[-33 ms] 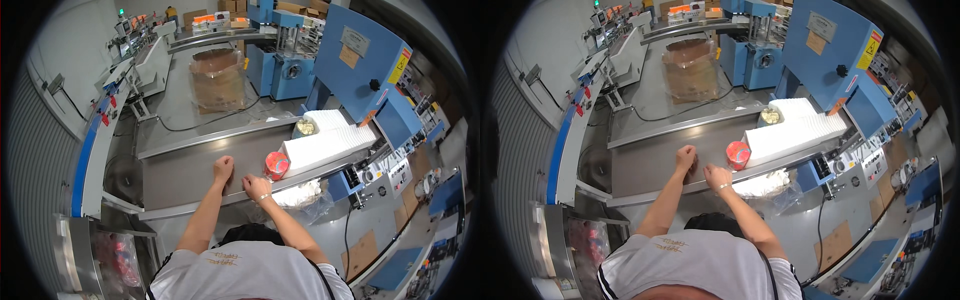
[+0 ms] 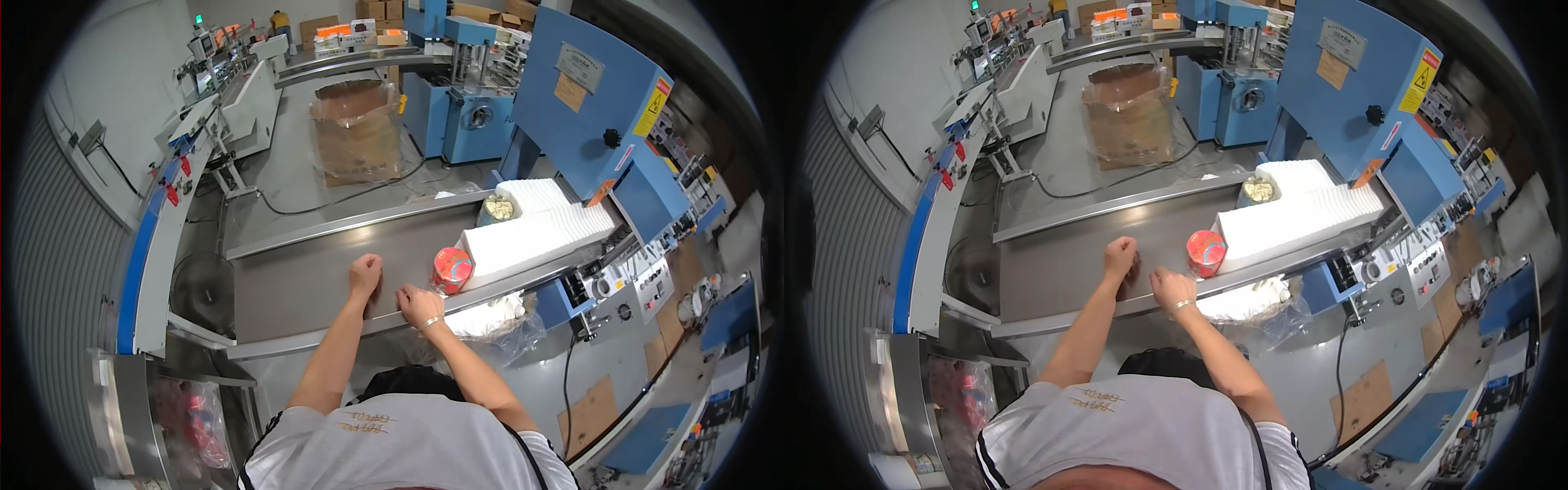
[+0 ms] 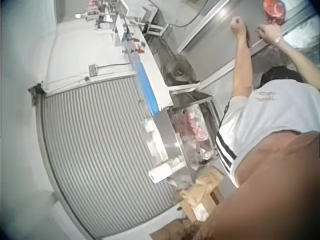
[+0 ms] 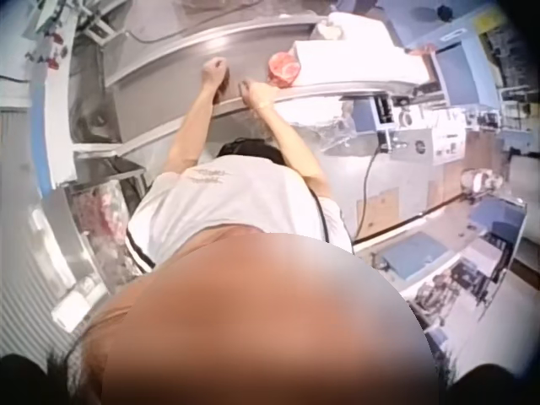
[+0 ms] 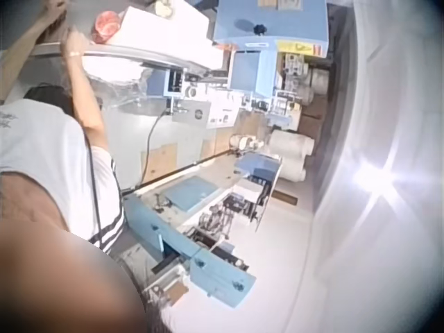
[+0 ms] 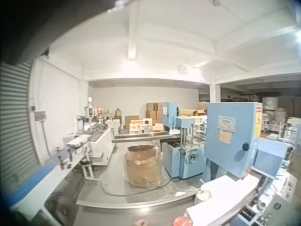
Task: Picking up stacks of paper from a machine and placing them onto a moving conveyor belt.
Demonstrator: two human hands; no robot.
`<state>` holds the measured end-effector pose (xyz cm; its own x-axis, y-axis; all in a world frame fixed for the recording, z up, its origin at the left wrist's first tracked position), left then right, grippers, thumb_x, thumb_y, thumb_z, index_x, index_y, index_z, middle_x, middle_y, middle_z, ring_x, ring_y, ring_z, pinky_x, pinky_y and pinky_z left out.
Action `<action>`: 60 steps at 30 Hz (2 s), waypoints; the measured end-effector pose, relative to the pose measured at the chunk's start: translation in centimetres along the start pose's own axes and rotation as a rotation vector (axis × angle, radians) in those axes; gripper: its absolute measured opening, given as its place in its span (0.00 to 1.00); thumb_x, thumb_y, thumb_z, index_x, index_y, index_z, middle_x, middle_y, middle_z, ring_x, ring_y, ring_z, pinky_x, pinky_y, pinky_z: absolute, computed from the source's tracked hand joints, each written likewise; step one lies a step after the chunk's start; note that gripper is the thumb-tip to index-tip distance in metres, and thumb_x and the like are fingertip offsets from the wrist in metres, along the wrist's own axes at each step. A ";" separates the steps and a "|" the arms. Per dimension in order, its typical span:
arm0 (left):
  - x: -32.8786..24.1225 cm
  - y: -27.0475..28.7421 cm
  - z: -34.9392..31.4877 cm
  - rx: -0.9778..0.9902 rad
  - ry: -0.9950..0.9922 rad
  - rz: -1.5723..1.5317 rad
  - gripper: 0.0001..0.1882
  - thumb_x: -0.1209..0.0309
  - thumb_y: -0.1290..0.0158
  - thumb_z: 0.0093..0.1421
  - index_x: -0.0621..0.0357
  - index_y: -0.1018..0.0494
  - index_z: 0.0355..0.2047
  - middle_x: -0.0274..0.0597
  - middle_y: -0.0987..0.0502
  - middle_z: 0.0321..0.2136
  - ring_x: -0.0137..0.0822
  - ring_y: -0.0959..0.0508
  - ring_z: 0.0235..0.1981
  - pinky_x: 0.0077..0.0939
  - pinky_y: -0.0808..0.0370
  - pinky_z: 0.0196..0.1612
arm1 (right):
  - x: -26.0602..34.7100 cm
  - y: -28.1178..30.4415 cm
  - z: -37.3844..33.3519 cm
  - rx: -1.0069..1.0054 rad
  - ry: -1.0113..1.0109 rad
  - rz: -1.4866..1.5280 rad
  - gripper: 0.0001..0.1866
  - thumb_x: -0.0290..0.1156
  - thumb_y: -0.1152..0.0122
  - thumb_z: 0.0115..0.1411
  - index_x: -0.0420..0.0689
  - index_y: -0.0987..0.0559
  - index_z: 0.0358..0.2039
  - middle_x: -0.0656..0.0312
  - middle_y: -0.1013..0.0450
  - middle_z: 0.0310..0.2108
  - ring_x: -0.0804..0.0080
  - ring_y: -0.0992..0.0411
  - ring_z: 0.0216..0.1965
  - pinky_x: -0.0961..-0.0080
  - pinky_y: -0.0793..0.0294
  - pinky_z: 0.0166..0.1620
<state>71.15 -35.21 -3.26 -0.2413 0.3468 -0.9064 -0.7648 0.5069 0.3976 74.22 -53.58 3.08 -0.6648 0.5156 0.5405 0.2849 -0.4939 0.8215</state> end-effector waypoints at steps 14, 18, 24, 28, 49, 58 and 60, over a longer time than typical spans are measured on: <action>-1.3 0.4 -0.8 0.046 0.184 -0.371 0.11 0.64 0.51 0.60 0.57 0.26 0.27 0.31 0.29 0.15 0.22 0.32 0.12 0.19 0.37 0.12 | -0.9 0.0 0.2 -0.041 0.050 -0.102 0.17 0.45 0.52 0.60 0.48 0.24 0.23 0.50 0.27 0.19 0.47 0.27 0.24 0.54 0.28 0.28; -0.4 0.3 -0.7 0.007 0.224 -0.431 0.08 0.66 0.52 0.61 0.57 0.27 0.32 0.32 0.29 0.15 0.22 0.33 0.12 0.17 0.37 0.11 | -1.0 -0.3 0.2 -0.009 0.061 -0.161 0.17 0.45 0.52 0.60 0.48 0.24 0.22 0.49 0.27 0.17 0.48 0.27 0.22 0.54 0.29 0.26; -0.2 0.3 -0.8 -0.003 0.255 -0.535 0.08 0.68 0.54 0.62 0.57 0.27 0.34 0.33 0.29 0.15 0.22 0.34 0.12 0.16 0.38 0.12 | -1.2 -0.3 -0.3 -0.070 0.117 -0.161 0.17 0.45 0.52 0.61 0.49 0.24 0.22 0.50 0.28 0.15 0.48 0.28 0.20 0.53 0.29 0.24; -0.8 0.6 -0.8 0.022 0.262 -0.514 0.09 0.68 0.55 0.62 0.58 0.27 0.33 0.32 0.29 0.16 0.21 0.34 0.12 0.16 0.38 0.13 | -0.9 0.0 -0.3 -0.067 0.108 -0.127 0.17 0.45 0.52 0.61 0.49 0.24 0.22 0.49 0.28 0.16 0.47 0.28 0.20 0.53 0.30 0.25; -1.5 0.8 -0.9 0.054 0.334 -0.459 0.08 0.72 0.57 0.61 0.58 0.27 0.36 0.35 0.29 0.18 0.25 0.33 0.14 0.21 0.35 0.15 | -0.7 0.3 -0.4 -0.040 0.015 -0.115 0.19 0.46 0.52 0.60 0.48 0.23 0.20 0.51 0.27 0.17 0.49 0.27 0.23 0.54 0.28 0.28; -0.9 0.5 -0.5 0.065 0.321 -0.433 0.07 0.69 0.53 0.61 0.57 0.26 0.32 0.31 0.29 0.16 0.20 0.34 0.12 0.14 0.39 0.13 | -0.9 0.0 -0.3 -0.037 0.029 -0.101 0.18 0.47 0.52 0.59 0.49 0.23 0.21 0.52 0.27 0.17 0.50 0.27 0.23 0.55 0.28 0.28; -1.2 0.5 -0.7 0.078 0.330 -0.427 0.07 0.70 0.53 0.61 0.57 0.26 0.31 0.31 0.29 0.16 0.20 0.34 0.12 0.14 0.39 0.13 | -1.0 -0.1 -0.3 -0.035 0.026 -0.101 0.18 0.47 0.52 0.60 0.49 0.23 0.21 0.53 0.27 0.17 0.50 0.27 0.23 0.56 0.28 0.29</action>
<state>70.66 -35.93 -2.04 -0.1034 -0.1622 -0.9813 -0.7926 0.6095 -0.0173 74.65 -54.23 2.42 -0.7066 0.5462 0.4498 0.1916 -0.4643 0.8647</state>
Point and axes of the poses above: each hand's wrist, its own z-axis towards the middle knuckle, its own y-axis out of the back of the hand, x = y × z, the point moved 2 cm from there along z, towards the middle knuckle
